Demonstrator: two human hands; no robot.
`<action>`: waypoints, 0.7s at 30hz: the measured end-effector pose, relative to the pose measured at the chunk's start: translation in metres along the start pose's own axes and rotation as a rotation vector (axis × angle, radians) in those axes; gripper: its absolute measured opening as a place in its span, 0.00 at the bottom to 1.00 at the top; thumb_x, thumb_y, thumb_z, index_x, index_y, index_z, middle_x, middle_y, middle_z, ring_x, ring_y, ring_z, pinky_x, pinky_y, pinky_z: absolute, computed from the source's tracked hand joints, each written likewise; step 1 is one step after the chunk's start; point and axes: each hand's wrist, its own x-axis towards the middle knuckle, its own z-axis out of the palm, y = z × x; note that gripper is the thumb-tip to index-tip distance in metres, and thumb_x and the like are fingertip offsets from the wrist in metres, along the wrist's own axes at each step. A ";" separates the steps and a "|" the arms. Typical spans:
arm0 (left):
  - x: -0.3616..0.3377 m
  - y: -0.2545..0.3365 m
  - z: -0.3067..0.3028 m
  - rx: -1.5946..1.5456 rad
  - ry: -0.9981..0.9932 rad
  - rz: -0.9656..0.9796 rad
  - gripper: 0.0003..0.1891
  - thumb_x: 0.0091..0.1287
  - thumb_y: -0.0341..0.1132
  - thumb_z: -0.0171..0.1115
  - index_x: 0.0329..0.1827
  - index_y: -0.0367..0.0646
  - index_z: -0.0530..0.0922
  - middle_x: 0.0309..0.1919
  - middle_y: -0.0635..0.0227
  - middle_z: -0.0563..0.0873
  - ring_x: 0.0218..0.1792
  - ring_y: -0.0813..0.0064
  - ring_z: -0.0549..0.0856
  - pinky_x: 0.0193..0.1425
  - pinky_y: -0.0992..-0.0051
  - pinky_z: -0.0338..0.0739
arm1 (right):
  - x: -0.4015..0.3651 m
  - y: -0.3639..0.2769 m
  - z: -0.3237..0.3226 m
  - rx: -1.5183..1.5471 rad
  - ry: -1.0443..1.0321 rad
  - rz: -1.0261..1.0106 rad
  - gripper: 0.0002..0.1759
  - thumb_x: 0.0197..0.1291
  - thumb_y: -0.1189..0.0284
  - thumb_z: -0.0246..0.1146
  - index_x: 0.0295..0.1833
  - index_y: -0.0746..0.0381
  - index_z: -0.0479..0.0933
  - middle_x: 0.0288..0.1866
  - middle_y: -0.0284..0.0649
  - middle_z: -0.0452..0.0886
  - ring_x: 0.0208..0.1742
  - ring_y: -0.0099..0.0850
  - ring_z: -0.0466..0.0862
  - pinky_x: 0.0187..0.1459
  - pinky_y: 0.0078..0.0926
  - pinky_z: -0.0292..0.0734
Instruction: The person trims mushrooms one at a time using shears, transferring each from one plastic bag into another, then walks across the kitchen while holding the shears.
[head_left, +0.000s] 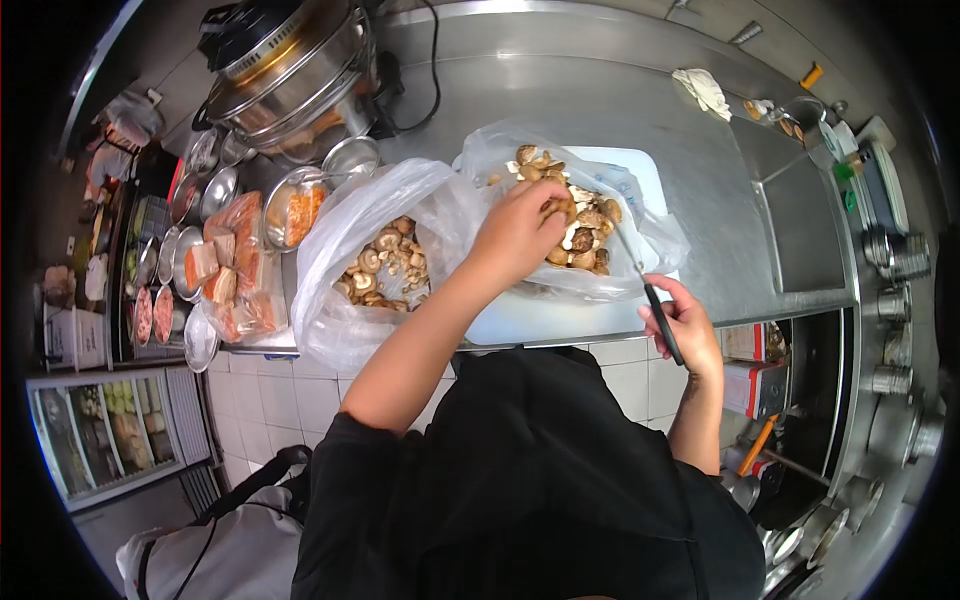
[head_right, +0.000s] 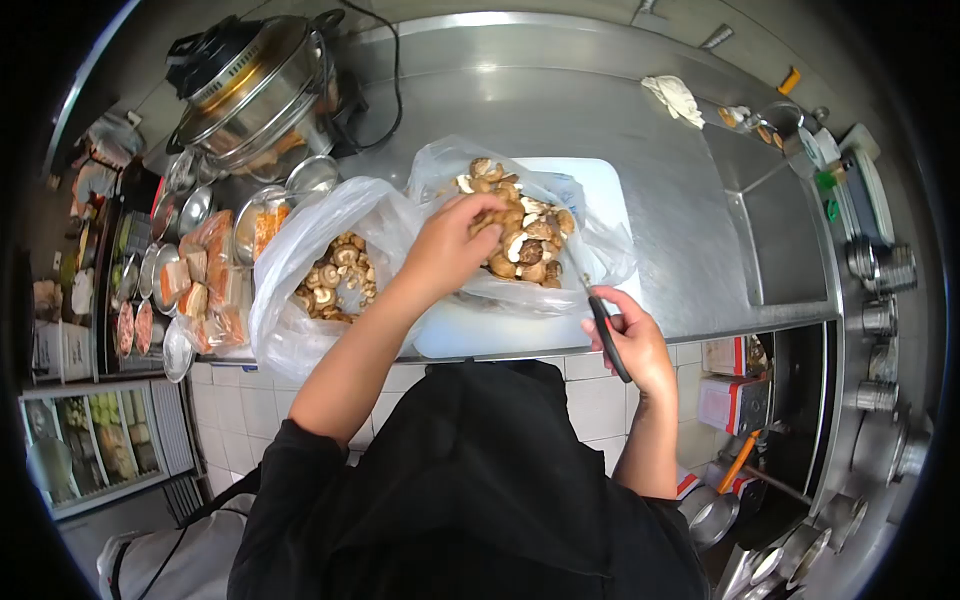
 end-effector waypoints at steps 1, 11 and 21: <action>0.014 -0.007 0.016 0.022 0.004 0.021 0.19 0.72 0.40 0.62 0.62 0.41 0.78 0.52 0.52 0.84 0.48 0.65 0.87 0.55 0.66 0.80 | 0.001 0.004 -0.002 0.009 0.012 -0.001 0.29 0.62 0.67 0.74 0.68 0.54 0.76 0.22 0.29 0.79 0.20 0.18 0.76 0.18 0.19 0.66; 0.019 0.035 -0.036 -0.206 -0.281 -0.216 0.19 0.75 0.42 0.63 0.62 0.39 0.80 0.38 0.65 0.87 0.35 0.78 0.86 0.45 0.75 0.80 | -0.005 0.014 -0.019 0.067 0.075 -0.080 0.31 0.61 0.70 0.74 0.70 0.57 0.75 0.24 0.30 0.79 0.17 0.16 0.73 0.17 0.17 0.64; -0.113 -0.038 -0.153 0.134 -0.211 -0.406 0.13 0.71 0.36 0.63 0.48 0.35 0.85 0.37 0.63 0.89 0.35 0.73 0.86 0.43 0.74 0.80 | 0.016 -0.003 0.010 0.229 -0.434 -0.282 0.34 0.60 0.79 0.71 0.73 0.65 0.70 0.25 0.32 0.80 0.16 0.15 0.71 0.17 0.15 0.62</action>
